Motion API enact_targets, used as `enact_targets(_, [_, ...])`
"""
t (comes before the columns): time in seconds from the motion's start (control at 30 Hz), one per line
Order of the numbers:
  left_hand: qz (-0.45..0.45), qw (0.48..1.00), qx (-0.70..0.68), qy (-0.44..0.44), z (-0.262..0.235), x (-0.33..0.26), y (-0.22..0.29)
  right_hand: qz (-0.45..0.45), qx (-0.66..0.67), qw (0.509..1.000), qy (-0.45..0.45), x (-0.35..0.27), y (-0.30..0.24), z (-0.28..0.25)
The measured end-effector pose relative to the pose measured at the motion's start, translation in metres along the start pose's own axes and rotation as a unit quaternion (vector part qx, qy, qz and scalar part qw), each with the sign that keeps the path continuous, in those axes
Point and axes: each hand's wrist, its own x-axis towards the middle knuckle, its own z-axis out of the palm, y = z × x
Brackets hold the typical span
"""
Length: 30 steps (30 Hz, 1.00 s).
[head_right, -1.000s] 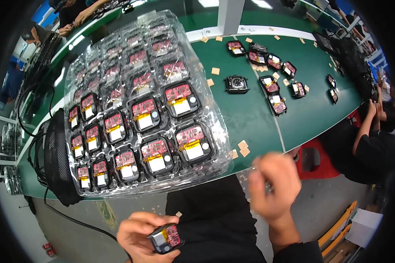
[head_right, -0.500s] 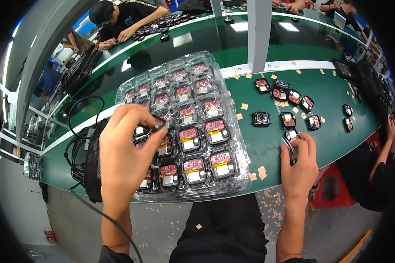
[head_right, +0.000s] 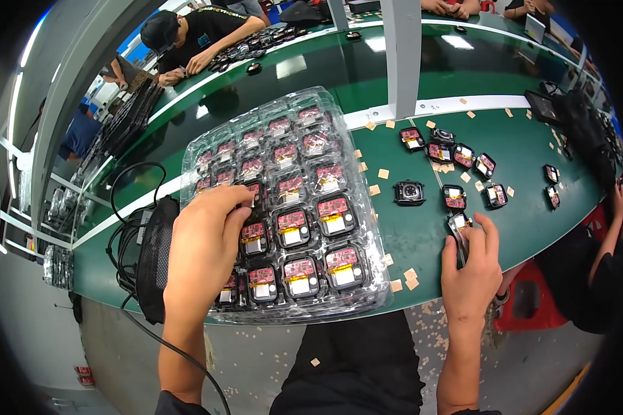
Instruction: Manually assemble and inspect smart watch or electronic components at a production line bench.
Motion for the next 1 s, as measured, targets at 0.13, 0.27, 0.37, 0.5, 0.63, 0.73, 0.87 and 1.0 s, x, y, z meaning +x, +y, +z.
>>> enact_targets(0.13, [0.011, 1.000, 0.006, -0.007, -0.003, 0.002, -0.004, 0.001, 0.008, 1.000, -0.013, -0.001, 0.004, -0.002])
enact_targets(0.27, [0.057, 0.998, 0.033, 0.000, -0.001, 0.003, -0.010, 0.012, 0.030, 0.999, -0.029, -0.001, 0.004, -0.005])
enact_targets(0.37, [0.050, 0.997, 0.053, -0.003, -0.001, 0.001, -0.009, -0.003, 0.052, 0.998, -0.021, -0.002, 0.003, -0.003])
enact_targets(0.5, [0.051, 0.996, 0.068, -0.007, 0.000, 0.001, -0.008, -0.017, 0.050, 0.998, -0.016, -0.002, 0.007, -0.003])
enact_targets(0.63, [0.044, 0.997, 0.062, -0.011, 0.000, 0.002, -0.010, -0.019, 0.053, 0.998, -0.013, -0.003, 0.007, -0.003])
enact_targets(0.73, [0.081, 0.996, 0.037, 0.005, -0.002, 0.004, -0.018, -0.016, 0.056, 0.998, -0.015, -0.003, 0.006, -0.004])
enact_targets(0.87, [0.058, 0.998, -0.011, -0.022, -0.003, 0.006, -0.019, -0.016, 0.049, 0.999, -0.015, -0.004, 0.006, -0.004])
enact_targets(1.0, [0.111, 0.993, 0.016, -0.024, -0.009, 0.006, -0.023, -0.015, 0.050, 0.999, -0.014, -0.003, 0.007, -0.004])
